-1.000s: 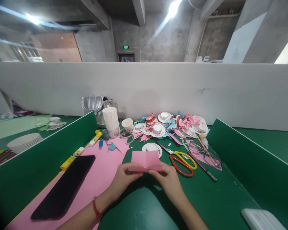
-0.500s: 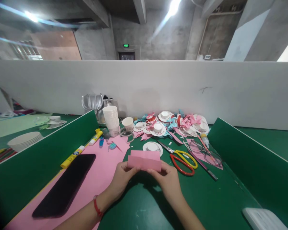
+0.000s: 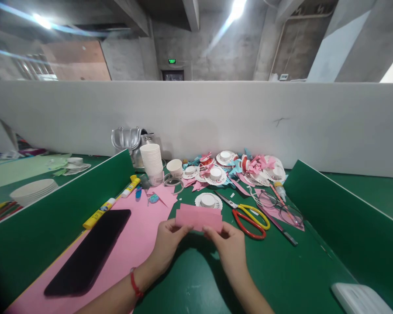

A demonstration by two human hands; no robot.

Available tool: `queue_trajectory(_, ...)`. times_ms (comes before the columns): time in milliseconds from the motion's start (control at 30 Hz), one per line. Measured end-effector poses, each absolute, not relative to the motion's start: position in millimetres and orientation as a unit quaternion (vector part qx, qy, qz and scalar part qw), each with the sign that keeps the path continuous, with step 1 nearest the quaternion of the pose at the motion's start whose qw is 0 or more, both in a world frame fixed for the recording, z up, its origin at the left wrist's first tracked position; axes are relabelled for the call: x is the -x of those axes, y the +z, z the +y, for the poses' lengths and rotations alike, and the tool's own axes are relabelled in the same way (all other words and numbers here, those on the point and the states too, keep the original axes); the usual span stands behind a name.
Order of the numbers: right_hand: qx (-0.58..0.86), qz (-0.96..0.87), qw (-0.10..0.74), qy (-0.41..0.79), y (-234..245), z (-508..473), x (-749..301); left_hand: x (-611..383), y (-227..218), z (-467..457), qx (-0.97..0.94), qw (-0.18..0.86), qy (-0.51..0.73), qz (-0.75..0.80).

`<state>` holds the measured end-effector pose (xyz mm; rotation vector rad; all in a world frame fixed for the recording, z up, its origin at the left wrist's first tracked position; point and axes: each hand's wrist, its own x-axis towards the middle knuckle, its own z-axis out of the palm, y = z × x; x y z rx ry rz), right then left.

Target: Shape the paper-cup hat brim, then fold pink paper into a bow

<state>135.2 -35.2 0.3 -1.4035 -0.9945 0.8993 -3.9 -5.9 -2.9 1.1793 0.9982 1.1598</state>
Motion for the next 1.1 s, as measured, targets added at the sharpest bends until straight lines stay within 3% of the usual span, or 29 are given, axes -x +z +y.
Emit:
queue_trajectory(767,0.605,-0.415,0.621,0.276,8.1,-40.2,-131.6,2.7,-3.5,-5.8,-0.527,0.517,0.499,0.453)
queue_trajectory(1100,0.556,-0.484,0.586,0.336,7.4,-39.5,-135.8,5.4,-5.1,-7.6,-0.577,0.434,0.507,0.471)
